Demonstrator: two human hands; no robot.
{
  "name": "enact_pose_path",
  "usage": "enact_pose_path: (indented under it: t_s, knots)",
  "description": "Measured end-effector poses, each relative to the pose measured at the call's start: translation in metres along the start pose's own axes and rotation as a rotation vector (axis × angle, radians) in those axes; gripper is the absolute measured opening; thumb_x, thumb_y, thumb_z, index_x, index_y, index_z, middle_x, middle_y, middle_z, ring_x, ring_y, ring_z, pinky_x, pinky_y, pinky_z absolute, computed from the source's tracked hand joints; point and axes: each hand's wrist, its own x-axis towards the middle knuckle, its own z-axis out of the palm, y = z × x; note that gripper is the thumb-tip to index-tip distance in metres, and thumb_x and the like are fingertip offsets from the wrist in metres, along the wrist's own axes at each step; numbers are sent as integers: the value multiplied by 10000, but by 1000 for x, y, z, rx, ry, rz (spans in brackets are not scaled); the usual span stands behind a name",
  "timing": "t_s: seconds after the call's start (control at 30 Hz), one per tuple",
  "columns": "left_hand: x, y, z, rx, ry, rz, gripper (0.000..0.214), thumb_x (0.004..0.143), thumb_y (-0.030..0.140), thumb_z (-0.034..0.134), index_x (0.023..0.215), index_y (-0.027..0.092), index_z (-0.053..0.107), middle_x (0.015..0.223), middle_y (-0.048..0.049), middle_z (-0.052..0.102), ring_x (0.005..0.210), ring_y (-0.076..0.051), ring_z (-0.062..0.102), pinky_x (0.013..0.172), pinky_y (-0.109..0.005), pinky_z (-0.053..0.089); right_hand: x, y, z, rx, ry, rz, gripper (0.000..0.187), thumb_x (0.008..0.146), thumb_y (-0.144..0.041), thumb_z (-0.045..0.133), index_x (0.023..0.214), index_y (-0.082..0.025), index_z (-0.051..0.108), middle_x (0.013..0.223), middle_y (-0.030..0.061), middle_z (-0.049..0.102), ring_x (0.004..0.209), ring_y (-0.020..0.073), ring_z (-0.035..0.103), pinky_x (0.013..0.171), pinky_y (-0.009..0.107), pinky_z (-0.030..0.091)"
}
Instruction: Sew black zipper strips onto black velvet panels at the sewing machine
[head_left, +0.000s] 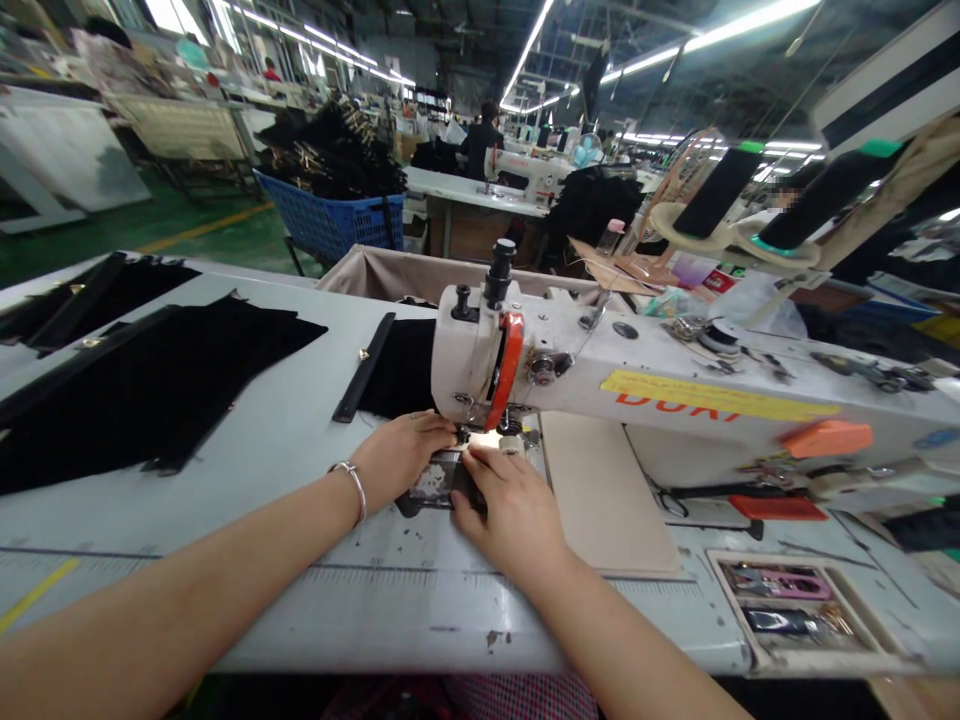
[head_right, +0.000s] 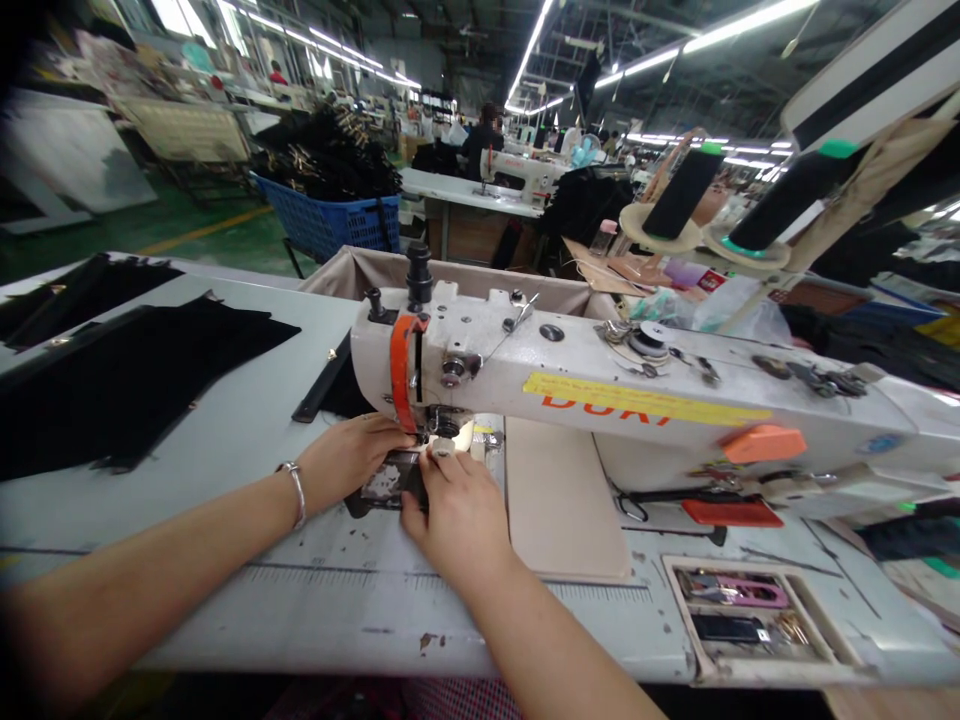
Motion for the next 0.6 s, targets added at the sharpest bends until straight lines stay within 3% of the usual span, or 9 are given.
enact_pose_path:
  t_s: [0.37, 0.6]
  knots:
    - [1, -1, 1, -9, 57, -6, 380, 851, -20, 456, 1089, 164, 689, 1169, -87, 692, 1157, -206, 604, 1053, -364, 469, 2, -2, 0, 14, 19, 18, 425, 866, -320, 588, 1254, -147, 593, 1177, 108, 631, 1072, 270, 550, 958, 416, 444]
    - [-9, -14, 16, 50, 84, 49, 446, 801, -10, 427, 1067, 197, 719, 1151, -67, 714, 1100, -238, 653, 1010, -409, 512, -1, -3, 3, 4, 37, 13, 317, 823, -324, 625, 1118, -209, 614, 1086, 49, 647, 1022, 235, 566, 914, 379, 451]
